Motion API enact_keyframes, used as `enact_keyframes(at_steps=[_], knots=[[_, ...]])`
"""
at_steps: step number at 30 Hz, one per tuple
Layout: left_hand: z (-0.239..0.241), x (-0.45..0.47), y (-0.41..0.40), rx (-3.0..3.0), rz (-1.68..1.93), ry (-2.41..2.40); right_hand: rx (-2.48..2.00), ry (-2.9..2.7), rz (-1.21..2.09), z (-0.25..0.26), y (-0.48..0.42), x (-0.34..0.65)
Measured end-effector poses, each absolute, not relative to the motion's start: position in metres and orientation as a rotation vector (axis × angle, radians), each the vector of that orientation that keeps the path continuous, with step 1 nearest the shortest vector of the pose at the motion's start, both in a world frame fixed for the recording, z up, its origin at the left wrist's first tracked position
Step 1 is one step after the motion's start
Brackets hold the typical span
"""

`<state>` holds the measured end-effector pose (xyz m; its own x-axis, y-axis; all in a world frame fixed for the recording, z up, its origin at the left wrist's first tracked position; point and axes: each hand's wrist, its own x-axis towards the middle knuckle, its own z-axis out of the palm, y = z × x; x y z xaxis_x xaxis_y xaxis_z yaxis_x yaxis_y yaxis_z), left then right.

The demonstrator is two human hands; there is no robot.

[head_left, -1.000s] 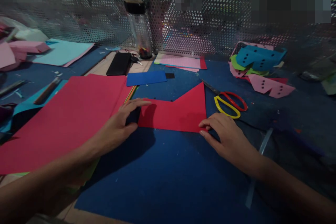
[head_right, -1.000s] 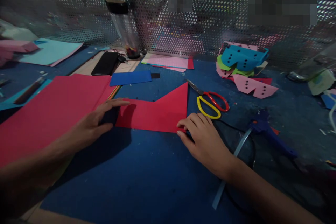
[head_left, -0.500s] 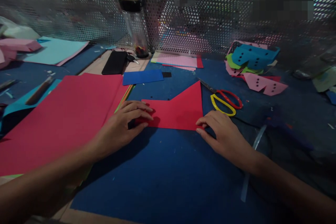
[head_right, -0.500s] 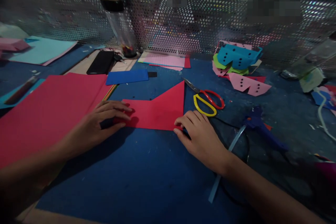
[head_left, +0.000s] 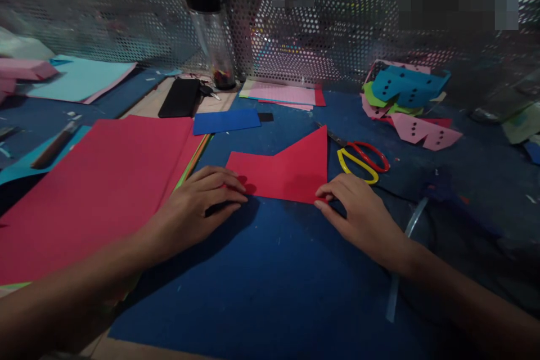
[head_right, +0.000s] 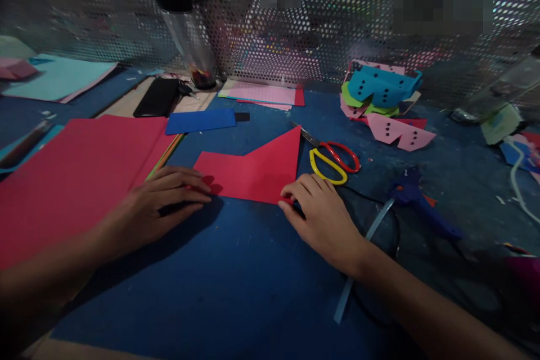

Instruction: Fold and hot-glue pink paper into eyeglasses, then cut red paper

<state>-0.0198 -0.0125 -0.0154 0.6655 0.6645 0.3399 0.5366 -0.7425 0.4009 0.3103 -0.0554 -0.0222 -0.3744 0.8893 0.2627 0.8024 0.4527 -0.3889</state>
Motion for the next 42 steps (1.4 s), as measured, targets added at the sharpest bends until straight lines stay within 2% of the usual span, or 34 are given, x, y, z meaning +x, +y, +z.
enact_keyframes(at_steps=[20,28,38,42], knots=[[-0.0136,-0.0150,-0.0099,2.536,0.373,1.071,-1.418,-2.289,0.281,-0.0239,-0.0537,0.3120],[-0.0142,-0.0173,-0.0114,2.538,0.436,1.039,-1.425,-2.289,0.284,-0.0240,-0.0538,0.3119],[-0.0172,-0.0134,-0.0118,2.636,0.328,1.060,-1.424,-2.292,0.274,-0.0231,-0.0540,0.3111],[-0.0197,-0.0166,-0.0112,2.644,0.409,1.024,-1.434,-2.289,0.283,-0.0225,-0.0549,0.3109]])
